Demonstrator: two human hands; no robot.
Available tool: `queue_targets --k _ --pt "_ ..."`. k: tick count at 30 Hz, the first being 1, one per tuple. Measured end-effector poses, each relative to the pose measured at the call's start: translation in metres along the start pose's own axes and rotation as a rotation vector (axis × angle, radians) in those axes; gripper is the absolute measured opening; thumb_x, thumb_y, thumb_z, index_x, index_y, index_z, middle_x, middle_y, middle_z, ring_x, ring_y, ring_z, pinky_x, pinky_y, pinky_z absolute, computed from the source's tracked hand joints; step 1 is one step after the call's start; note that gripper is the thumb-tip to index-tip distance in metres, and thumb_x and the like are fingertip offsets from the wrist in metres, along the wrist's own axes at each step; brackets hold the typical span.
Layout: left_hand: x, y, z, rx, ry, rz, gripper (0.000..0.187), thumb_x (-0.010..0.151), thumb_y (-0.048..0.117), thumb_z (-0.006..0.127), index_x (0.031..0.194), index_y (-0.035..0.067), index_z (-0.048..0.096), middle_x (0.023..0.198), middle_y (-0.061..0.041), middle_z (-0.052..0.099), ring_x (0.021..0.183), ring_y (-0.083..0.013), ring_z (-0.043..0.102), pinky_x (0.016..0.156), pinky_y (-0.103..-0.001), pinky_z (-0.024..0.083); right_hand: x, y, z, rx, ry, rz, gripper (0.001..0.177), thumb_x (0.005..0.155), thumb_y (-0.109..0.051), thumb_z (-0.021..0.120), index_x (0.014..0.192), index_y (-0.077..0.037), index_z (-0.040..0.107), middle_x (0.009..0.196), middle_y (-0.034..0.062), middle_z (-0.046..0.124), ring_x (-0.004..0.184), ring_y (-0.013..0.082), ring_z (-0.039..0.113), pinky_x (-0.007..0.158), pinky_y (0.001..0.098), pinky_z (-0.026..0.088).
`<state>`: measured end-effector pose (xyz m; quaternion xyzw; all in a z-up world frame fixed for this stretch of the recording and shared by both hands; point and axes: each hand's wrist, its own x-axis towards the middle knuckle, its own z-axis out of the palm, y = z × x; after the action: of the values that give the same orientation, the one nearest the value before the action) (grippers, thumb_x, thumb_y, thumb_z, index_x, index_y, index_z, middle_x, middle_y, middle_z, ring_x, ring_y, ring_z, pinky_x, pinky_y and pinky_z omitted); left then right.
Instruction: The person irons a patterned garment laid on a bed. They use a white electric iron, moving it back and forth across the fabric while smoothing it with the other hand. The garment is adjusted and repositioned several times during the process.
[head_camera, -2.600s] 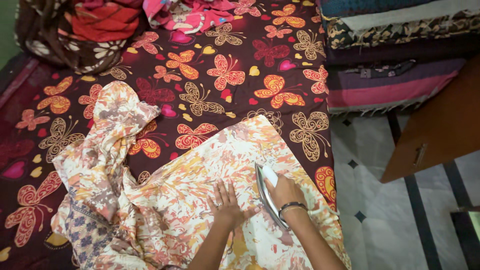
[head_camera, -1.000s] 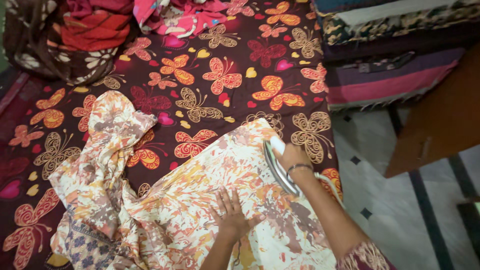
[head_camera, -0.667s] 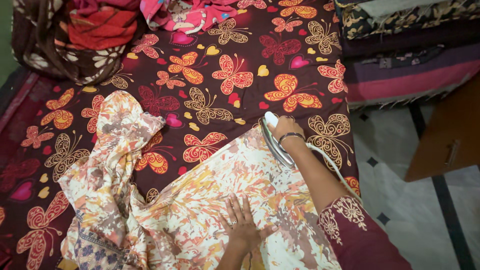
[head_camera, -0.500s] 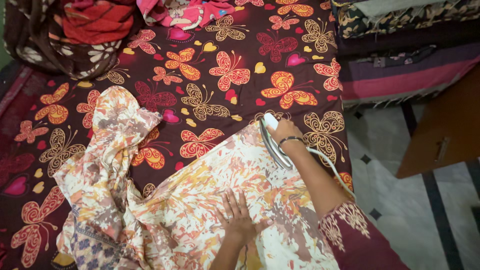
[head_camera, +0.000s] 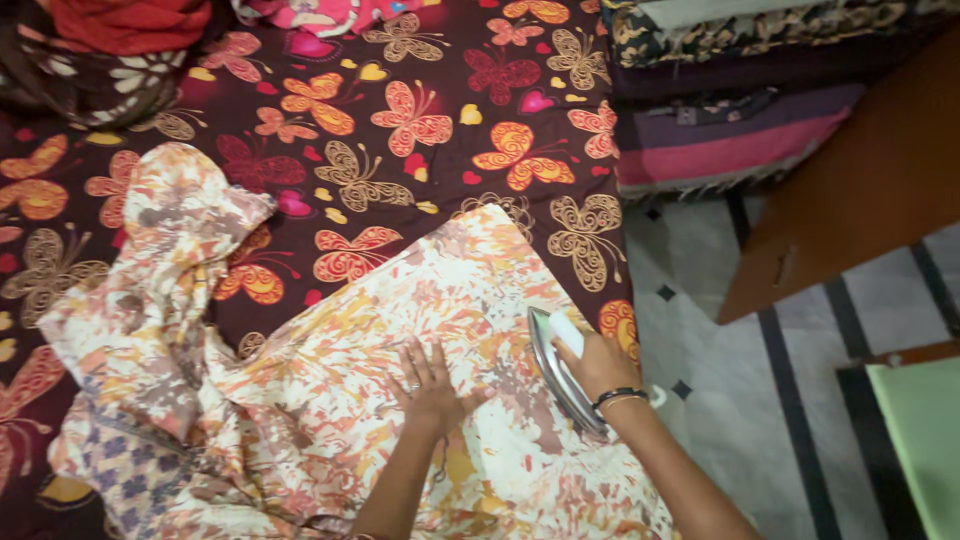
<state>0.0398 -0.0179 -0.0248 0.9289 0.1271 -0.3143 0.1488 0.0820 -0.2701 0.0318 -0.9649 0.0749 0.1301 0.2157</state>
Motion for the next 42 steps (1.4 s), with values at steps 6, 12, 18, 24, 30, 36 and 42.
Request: queue_targets --k 6,12,18,24,30,36,42 --pt "0.001 0.002 0.002 0.01 0.02 0.009 0.14 0.074 0.092 0.055 0.161 0.013 -0.022 0.165 -0.022 -0.035 0.15 -0.0376 -0.037 0.116 -0.068 -0.015 0.035 -0.018 0.004 0.054 0.044 -0.026 0.059 0.089 -0.057 0.062 0.11 -0.002 0.073 0.104 0.0283 0.072 0.1 0.0453 0.07 0.087 0.0541 0.055" --pt "0.005 0.003 -0.001 0.032 -0.03 -0.013 0.14 0.075 0.091 0.054 0.161 0.011 -0.023 0.165 -0.021 -0.034 0.15 -0.0385 -0.036 0.116 -0.069 -0.017 0.13 -0.069 0.013 -0.034 0.051 -0.012 0.063 0.09 -0.059 0.065 0.107 0.001 0.075 0.109 0.0296 0.071 0.105 0.0437 0.07 0.093 0.0523 0.055" --pt "0.003 0.001 -0.006 0.005 -0.058 -0.013 0.14 0.077 0.085 0.06 0.161 0.009 -0.024 0.166 -0.023 -0.035 0.15 -0.0404 -0.037 0.115 -0.069 -0.017 0.191 -0.112 0.017 0.073 0.069 -0.005 0.061 0.091 -0.054 0.068 0.113 0.003 0.072 0.113 0.0305 0.07 0.109 0.0458 0.068 0.092 0.0524 0.055" --pt "0.007 -0.001 -0.002 -0.023 -0.046 -0.004 0.137 0.078 0.083 0.06 0.161 0.011 -0.022 0.166 -0.022 -0.034 0.151 -0.0391 -0.037 0.116 -0.069 -0.017 0.189 -0.116 0.027 0.013 0.081 0.045 0.063 0.089 -0.058 0.068 0.115 0.0 0.071 0.118 0.0273 0.07 0.112 0.0445 0.067 0.094 0.0523 0.055" --pt "0.006 -0.001 0.003 -0.013 -0.006 0.021 0.137 0.078 0.085 0.059 0.161 0.011 -0.022 0.165 -0.022 -0.035 0.15 -0.0389 -0.036 0.116 -0.069 -0.015 0.091 -0.079 0.037 0.058 0.036 0.0 0.057 0.089 -0.056 0.064 0.117 -0.006 0.068 0.115 0.0271 0.07 0.106 0.0448 0.068 0.091 0.054 0.055" --pt "-0.013 -0.006 -0.008 0.023 -0.02 0.055 0.156 0.063 0.088 0.07 0.162 0.01 -0.021 0.165 -0.024 -0.031 0.152 -0.0416 -0.033 0.117 -0.07 -0.012 -0.027 -0.046 0.022 0.149 -0.062 0.001 0.054 0.088 -0.053 0.063 0.125 -0.014 0.068 0.108 0.0252 0.073 0.104 0.0441 0.069 0.089 0.0537 0.055" --pt "-0.045 -0.014 -0.002 0.083 -0.007 0.118 0.159 0.059 0.09 0.072 0.161 0.011 -0.02 0.166 -0.024 -0.031 0.153 -0.0421 -0.028 0.118 -0.069 -0.011 -0.025 -0.044 0.028 0.114 -0.066 0.006 0.054 0.088 -0.054 0.064 0.12 -0.01 0.07 0.107 0.0268 0.073 0.103 0.0448 0.069 0.089 0.0535 0.055"
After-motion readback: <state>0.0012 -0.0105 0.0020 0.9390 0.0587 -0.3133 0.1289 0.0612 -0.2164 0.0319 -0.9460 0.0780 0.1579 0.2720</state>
